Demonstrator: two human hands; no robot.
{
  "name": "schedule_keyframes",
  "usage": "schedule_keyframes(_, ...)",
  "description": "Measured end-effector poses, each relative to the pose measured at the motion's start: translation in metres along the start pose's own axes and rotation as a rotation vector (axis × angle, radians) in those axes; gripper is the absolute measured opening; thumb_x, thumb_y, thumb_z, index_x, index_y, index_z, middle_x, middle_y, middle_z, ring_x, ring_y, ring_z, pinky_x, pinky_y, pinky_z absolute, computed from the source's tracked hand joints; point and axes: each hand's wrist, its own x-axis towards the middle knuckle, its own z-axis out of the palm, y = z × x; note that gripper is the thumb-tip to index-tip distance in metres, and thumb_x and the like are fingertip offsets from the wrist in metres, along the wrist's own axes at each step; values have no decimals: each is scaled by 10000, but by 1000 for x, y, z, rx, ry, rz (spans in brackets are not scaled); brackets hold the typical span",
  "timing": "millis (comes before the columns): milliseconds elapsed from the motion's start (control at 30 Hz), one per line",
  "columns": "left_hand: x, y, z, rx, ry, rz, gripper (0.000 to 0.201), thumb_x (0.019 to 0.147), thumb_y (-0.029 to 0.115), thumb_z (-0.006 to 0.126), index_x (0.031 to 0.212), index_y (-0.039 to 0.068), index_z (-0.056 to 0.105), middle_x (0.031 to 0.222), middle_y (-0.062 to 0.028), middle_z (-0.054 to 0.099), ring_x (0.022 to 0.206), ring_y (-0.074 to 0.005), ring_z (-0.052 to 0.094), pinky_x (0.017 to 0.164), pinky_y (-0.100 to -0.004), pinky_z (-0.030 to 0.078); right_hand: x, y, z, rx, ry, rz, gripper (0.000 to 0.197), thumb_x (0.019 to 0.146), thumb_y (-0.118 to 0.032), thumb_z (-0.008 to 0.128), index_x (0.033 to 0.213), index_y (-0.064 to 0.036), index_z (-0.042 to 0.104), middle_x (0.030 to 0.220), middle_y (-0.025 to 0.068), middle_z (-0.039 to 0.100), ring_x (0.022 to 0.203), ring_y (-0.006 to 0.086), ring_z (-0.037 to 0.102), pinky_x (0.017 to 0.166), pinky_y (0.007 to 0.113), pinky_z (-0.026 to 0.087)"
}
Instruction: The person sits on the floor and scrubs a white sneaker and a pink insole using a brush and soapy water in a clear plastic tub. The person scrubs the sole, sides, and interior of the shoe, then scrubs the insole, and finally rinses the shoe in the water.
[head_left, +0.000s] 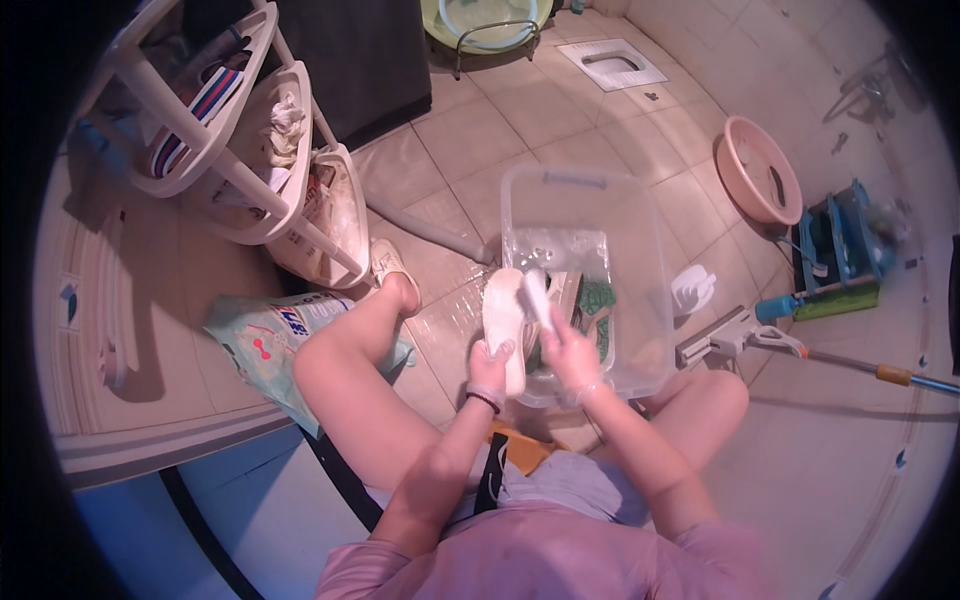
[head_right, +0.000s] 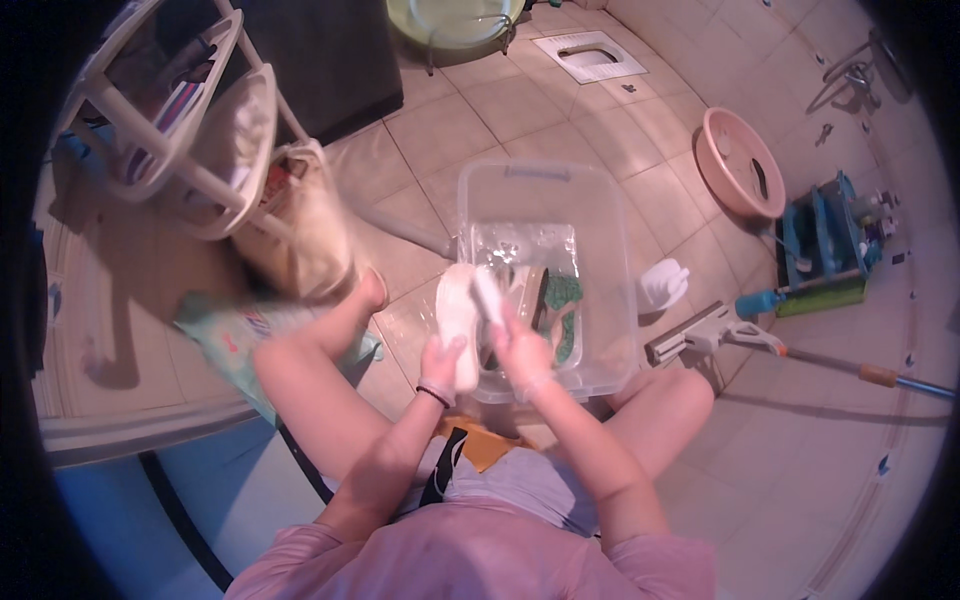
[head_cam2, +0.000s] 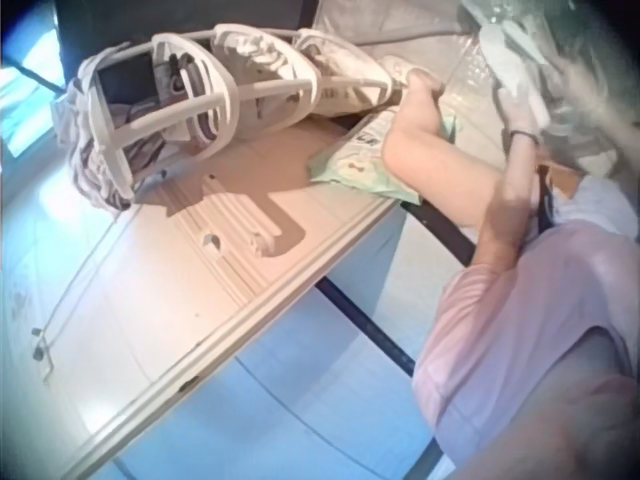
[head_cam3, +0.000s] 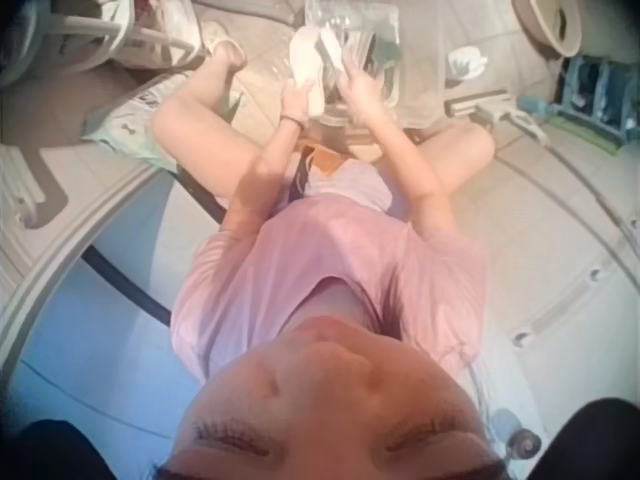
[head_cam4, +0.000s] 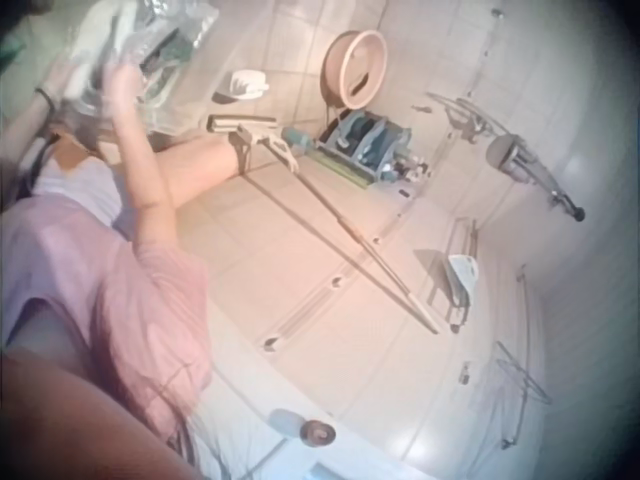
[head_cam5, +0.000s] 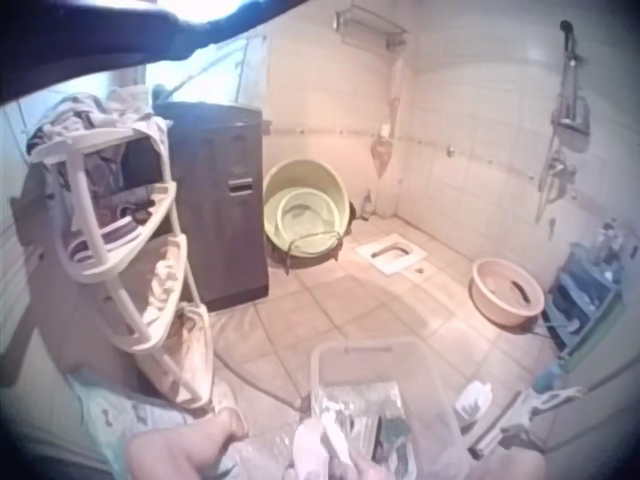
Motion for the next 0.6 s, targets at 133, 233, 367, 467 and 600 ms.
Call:
schedule_keyframes(133,7,20,-4,37,-121,-64,272,804,90,654,1030,-1,534,886,-68,605,772,-151,586,668,-295,495,0,-10,-1,-227,-217,-47,370,861,-357,502,1225,-305,539,832,168,643,758,334,626,692,427,495)
schedule_keyframes(233,-1,18,-15,245,-230,-78,426,761,79,690,1122,-3,478,980,-92,608,876,-155,584,722,-298,496,15,-14,-6,-199,-207,-44,355,856,-359,499,1205,-320,557,833,162,643,772,332,626,698,426,496)
schedule_keyframes(367,-20,4,-11,269,-131,-65,439,744,89,708,1111,-7,488,984,-93,611,872,-160,586,764,-296,487,28,-26,-21,-298,-265,-129,354,873,-323,476,1219,-284,537,775,140,641,732,317,632,654,425,499)
schedule_keyframes(467,-14,-2,-21,242,-176,-79,395,746,71,671,1100,3,508,993,-70,598,879,-145,576,773,-290,482,11,-23,-22,-435,-428,-410,331,884,-300,462,1203,-240,529,746,123,640,702,305,635,619,423,498)
schedule_keyframes(600,-20,6,-12,247,-145,-66,381,751,82,675,1091,12,518,978,-60,602,869,-142,579,769,-290,483,50,-23,-32,-575,-374,-454,298,887,-301,454,1162,-216,532,744,118,635,673,300,632,590,424,491)
